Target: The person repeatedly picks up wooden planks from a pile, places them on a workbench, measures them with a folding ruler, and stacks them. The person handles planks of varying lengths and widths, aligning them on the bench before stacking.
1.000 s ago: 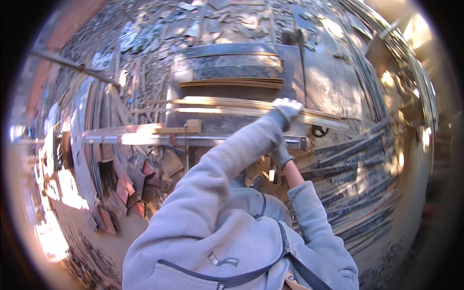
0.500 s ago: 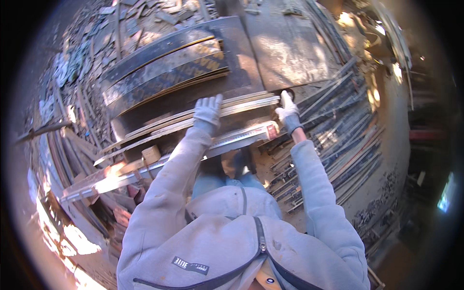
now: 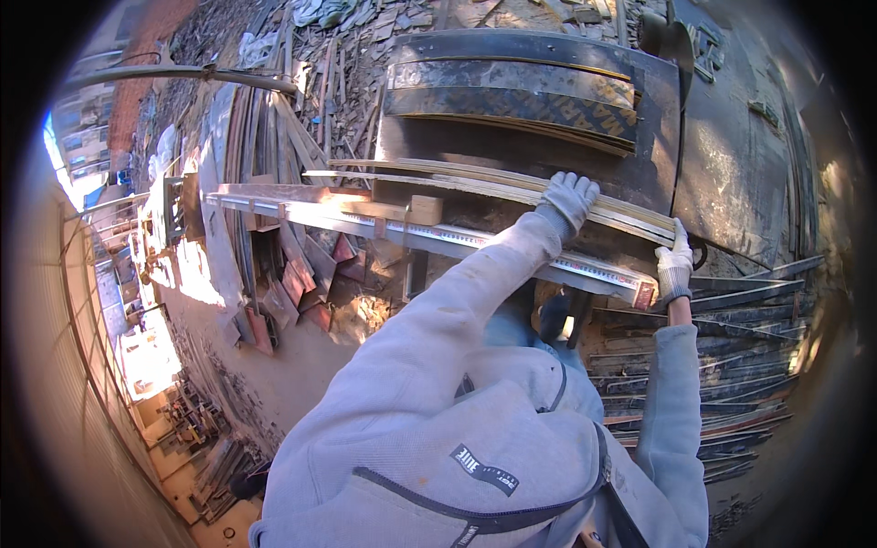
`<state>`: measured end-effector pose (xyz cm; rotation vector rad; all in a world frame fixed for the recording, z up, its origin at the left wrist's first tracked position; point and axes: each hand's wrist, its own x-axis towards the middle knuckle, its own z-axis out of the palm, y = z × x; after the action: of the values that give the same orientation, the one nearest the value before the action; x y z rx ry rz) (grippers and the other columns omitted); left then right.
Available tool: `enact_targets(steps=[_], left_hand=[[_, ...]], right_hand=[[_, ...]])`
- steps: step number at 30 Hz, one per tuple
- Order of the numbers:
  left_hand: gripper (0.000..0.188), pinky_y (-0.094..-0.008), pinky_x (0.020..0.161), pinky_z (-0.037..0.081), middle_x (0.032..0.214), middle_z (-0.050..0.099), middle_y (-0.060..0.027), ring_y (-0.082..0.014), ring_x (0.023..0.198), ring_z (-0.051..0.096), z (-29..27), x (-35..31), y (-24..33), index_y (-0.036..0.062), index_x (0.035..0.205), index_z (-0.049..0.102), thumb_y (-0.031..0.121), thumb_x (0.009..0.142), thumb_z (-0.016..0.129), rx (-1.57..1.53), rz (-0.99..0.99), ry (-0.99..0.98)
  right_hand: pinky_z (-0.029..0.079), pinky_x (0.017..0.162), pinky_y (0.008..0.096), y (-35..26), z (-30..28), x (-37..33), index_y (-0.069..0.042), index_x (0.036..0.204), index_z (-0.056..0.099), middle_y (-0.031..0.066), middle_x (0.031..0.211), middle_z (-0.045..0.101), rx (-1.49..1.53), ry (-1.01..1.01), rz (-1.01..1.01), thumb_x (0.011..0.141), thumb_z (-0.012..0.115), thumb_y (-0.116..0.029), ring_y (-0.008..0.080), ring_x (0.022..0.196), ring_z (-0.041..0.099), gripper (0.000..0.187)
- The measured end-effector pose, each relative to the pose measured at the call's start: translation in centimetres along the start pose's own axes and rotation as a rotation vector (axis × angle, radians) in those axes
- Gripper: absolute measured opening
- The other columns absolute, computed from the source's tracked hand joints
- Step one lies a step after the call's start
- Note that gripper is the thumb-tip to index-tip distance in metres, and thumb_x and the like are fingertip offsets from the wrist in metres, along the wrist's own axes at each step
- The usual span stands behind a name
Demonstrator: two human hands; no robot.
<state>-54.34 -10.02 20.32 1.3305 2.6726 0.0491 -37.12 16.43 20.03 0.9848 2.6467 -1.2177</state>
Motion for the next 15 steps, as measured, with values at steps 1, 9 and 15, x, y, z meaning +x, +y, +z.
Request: enact_targets(steps=[1,9,15], left_hand=[[0.047,-0.0495,0.103,0.046,0.12,0.063,-0.0101,-0.0305,0.114,0.062,-0.5,0.1,0.1,0.0118,0.134,0.059,0.023,0.089,0.065,-0.042,0.001,-0.022],[0.064,-0.0461,0.093,0.047,0.115,0.058,-0.0111,-0.0332,0.11,0.059,-1.8,0.0,0.0,0.0122,0.13,0.055,0.014,0.069,0.074,-0.079,0.024,0.031],[0.095,-0.0492,0.114,0.04,0.137,0.057,-0.0137,-0.0342,0.13,0.055,-2.0,-0.2,-0.3,0.0058,0.154,0.044,0.03,0.071,0.085,-0.056,0.038,-0.025]], right_hand=[[0.053,0.107,0.0356,0.1,0.1,-0.3,-0.009,0.166,0.041,0.0185,0.142,0.069,0.114,-0.013,-0.034,0.085,0.062,0.007,0.0255,0.124,0.069,0.085],[0.03,0.131,0.0422,2.6,1.0,-2.0,0.002,0.165,0.032,0.0227,0.168,0.042,0.709,0.068,0.146,0.086,0.048,0.018,0.0321,0.158,0.039,0.083],[0.044,0.121,0.0384,-1.6,-0.6,-3.3,-0.015,0.163,0.046,0.0253,0.154,0.058,0.137,-0.085,0.222,0.09,0.054,-0.002,0.0356,0.144,0.055,0.074]])
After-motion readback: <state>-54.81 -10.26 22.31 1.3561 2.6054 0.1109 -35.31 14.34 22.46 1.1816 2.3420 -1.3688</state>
